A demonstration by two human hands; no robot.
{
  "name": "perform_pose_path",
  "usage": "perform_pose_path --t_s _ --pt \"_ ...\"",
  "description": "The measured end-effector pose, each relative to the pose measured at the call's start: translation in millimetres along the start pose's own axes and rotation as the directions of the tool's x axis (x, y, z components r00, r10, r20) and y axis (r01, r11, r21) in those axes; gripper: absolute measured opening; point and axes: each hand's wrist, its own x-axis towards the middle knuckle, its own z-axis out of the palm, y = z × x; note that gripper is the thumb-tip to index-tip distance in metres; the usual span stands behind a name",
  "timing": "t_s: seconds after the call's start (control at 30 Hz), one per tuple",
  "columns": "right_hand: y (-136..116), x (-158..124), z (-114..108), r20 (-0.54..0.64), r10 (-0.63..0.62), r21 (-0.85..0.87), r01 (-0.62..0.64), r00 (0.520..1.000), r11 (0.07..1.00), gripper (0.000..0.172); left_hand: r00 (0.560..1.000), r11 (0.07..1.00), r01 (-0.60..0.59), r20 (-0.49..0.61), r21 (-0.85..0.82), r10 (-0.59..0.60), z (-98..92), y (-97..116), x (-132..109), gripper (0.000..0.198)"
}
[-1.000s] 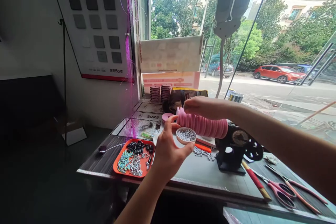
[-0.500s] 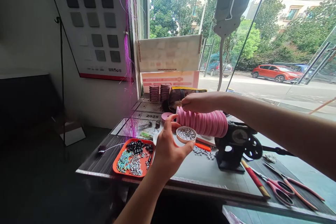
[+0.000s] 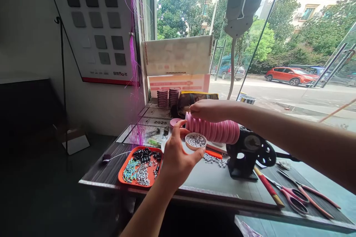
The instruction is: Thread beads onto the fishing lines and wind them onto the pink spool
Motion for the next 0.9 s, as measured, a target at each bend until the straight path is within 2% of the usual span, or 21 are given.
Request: perform_pose_path --t_s 0.13,0.23,0.37,0.6,0.73,0.9 --pt "-4 -2 -3 0.043 0.013 0.02 -0.014 0.999 1.0 0.023 1.0 1.0 0.006 -0.002 0.007 -0.006 -0.2 1 -1 0.062" --pt "-4 -4 -7 0.057 0.066 0.158 -0.074 0.996 0.985 0.024 1.0 1.0 0.018 -0.011 0.02 -0.018 -0.7 2 -1 0.062" --pt "-3 -3 -6 -0.092 0.095 0.31 -0.062 0.991 0.949 0.018 1.0 1.0 -0.012 -0.011 0.019 0.012 -1.8 1 -2 0.063" --pt "-9 4 8 -0.199 0.034 0.294 0.026 0.979 0.955 0.013 1.0 0.999 0.002 0.009 -0.034 -0.002 -3.2 3 -3 0.062" --pt "-3 3 10 -0.176 0.034 0.347 0.03 0.984 0.937 0.014 1.0 0.999 0.006 0.011 -0.031 -0.006 -2.9 3 -3 0.062" --pt "-2 1 10 -0.211 -0.005 0.303 0.071 0.978 0.95 0.014 1.0 1.0 0.018 0.009 -0.008 -0.018 -3.4 5 -2 0.061"
